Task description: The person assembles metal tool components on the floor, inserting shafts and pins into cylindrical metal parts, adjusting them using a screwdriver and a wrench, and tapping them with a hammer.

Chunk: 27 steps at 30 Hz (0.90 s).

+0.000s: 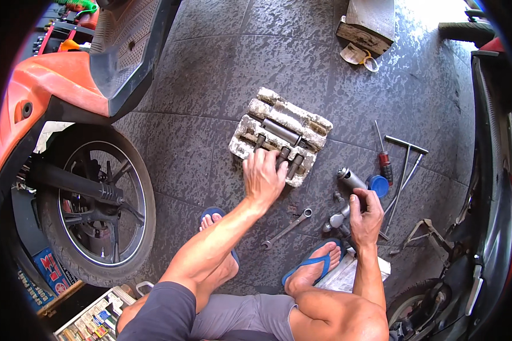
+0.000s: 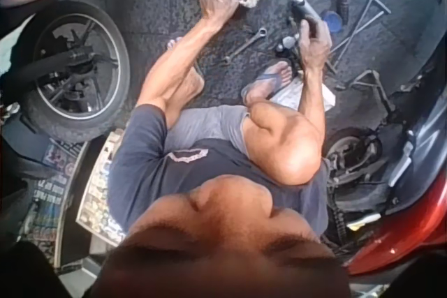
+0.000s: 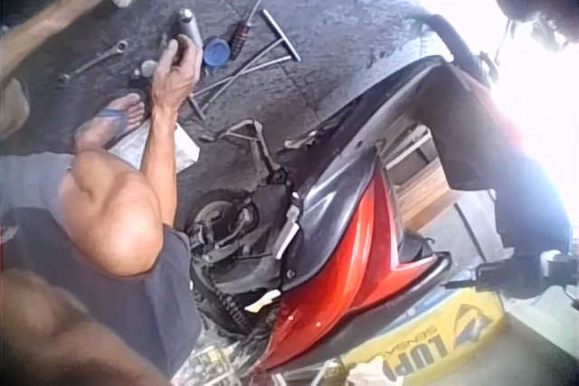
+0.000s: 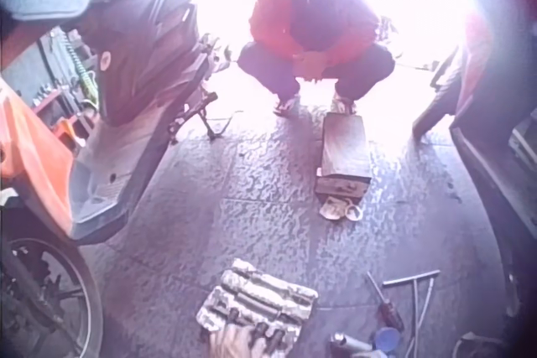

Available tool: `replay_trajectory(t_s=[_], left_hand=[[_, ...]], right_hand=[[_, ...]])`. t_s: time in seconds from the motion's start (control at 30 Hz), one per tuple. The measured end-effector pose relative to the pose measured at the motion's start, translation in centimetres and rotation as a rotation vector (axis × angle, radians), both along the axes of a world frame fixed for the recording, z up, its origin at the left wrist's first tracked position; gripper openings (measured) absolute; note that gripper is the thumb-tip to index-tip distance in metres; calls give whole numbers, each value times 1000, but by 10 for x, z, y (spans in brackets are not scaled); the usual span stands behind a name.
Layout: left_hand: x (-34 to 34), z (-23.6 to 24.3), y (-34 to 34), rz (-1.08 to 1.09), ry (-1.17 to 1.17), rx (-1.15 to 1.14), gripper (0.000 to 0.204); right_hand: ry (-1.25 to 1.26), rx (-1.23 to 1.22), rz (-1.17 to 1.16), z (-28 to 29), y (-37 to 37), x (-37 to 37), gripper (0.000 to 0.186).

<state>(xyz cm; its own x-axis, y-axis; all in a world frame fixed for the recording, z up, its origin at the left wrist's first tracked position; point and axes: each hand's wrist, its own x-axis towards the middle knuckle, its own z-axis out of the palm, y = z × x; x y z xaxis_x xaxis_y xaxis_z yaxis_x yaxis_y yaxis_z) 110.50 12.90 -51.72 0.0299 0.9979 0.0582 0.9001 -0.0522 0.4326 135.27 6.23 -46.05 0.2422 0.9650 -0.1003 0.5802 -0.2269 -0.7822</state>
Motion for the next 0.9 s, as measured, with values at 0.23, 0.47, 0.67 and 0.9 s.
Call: replay_trajectory(t_s=[0.23, 0.47, 0.67, 0.9], left_hand=[[-6, -16, 10, -18, -56, -76, 20], [-9, 8, -12, -276, -410, 99, 24], [6, 24, -21, -258, -687, -171, 26], [3, 39, -24, -466, -681, -293, 26]], right_hand=[[96, -21, -21, -2, -13, -13, 11], [13, -184, 6, -26, -30, -5, 34], [-53, -79, 67, -64, -30, 0, 31], [464, -241, 98, 4, -22, -1, 17]])
